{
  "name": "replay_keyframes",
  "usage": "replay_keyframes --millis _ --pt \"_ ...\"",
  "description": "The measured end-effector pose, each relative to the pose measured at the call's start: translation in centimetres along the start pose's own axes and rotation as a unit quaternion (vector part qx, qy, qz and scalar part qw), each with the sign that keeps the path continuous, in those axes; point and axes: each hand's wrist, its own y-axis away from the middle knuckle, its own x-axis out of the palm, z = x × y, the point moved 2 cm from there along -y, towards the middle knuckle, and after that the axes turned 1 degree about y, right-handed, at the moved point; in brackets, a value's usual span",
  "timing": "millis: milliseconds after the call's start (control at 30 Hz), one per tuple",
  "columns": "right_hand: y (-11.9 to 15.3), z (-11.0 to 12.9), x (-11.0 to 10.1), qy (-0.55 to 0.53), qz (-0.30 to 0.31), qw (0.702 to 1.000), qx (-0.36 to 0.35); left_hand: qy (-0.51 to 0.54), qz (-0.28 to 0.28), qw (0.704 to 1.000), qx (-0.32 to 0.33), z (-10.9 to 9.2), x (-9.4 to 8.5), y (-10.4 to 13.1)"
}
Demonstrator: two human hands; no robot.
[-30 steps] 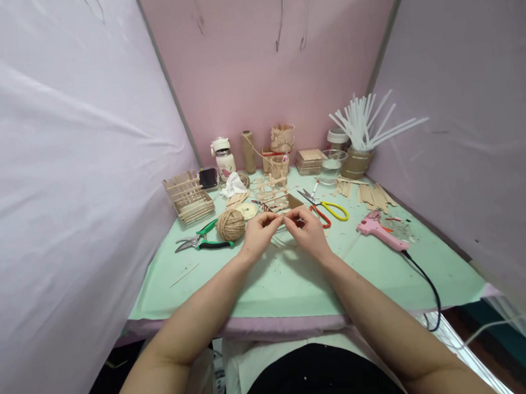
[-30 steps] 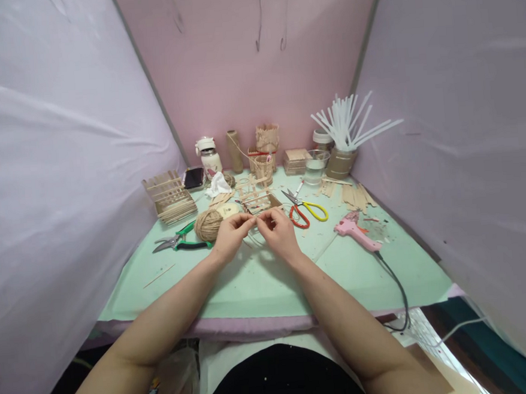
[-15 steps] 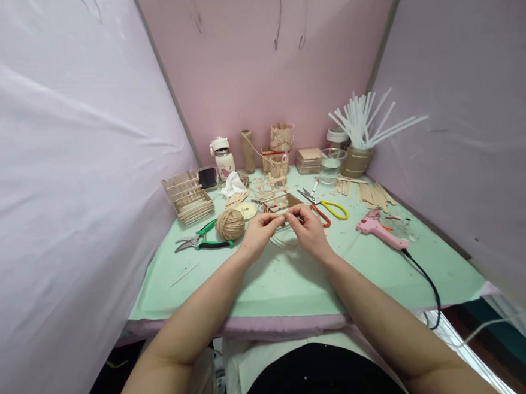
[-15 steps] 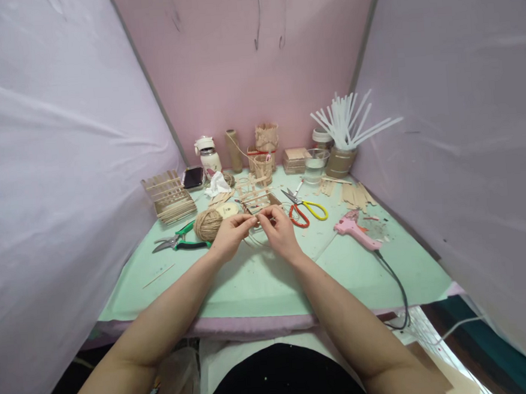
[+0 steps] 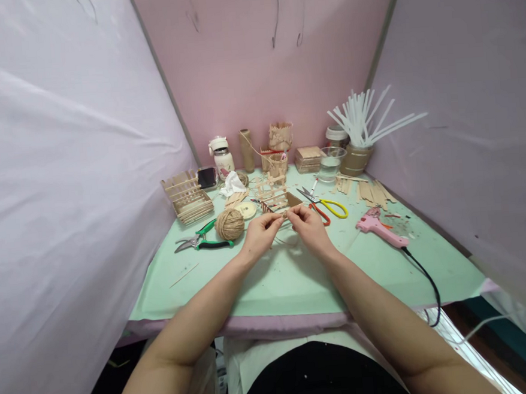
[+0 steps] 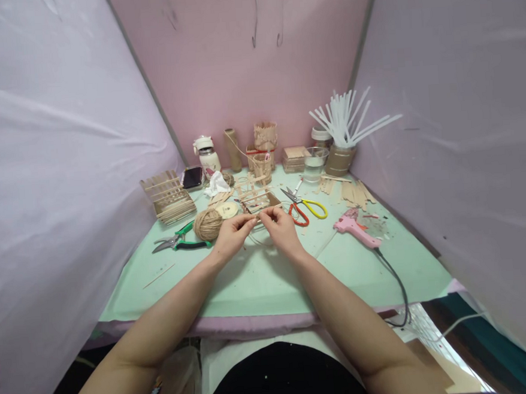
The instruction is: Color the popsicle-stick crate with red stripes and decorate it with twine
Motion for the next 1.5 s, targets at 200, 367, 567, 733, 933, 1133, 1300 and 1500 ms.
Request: replay_keyframes --millis 200,367,567,733,933,1133,1300,1500 --pt "0.0 0.4 -0.5 0.044 0.016 0.996 -0.077 0.047 0.004 0.999 -0.011 -0.2 -0.4 -0.1" --pt "-0.1 0.7 -0.6 0.053 0.054 0.991 -0.108 0.137 0.044 0.988 -0.063 0.8 -0.7 -0.4" --pt "-0.2 0.7 -0.5 0.091 0.094 0.988 -0.078 0.128 0.058 0.987 -0.079 0.9 -0.8 -0.4" --pt "-0.2 0.6 -0.4 0.093 0.101 0.989 -0.047 0.034 0.046 0.997 -0.047 0.4 -1.1 -0.6" --pt "-0.4 0.3 -0.6 0.078 0.069 0.994 -0.015 -0.044 0.082 0.995 -0.03 0.1 -1.4 -0.6" --pt "-0.4 0.6 -1.1 0.051 -0.009 0.999 0.013 -0.043 0.084 0.993 -0.076 -0.7 -4.7 -1.5" --pt "-0.4 1.1 -0.8 0.061 -0.031 0.997 0.028 -0.003 0.031 0.992 -0.12 -1.3 -7.2 -4.6" --pt "-1.2 2.1 -0.4 0.082 -0.077 0.994 -0.003 0.087 0.049 0.971 -0.218 -0.5 -7.2 -8.0"
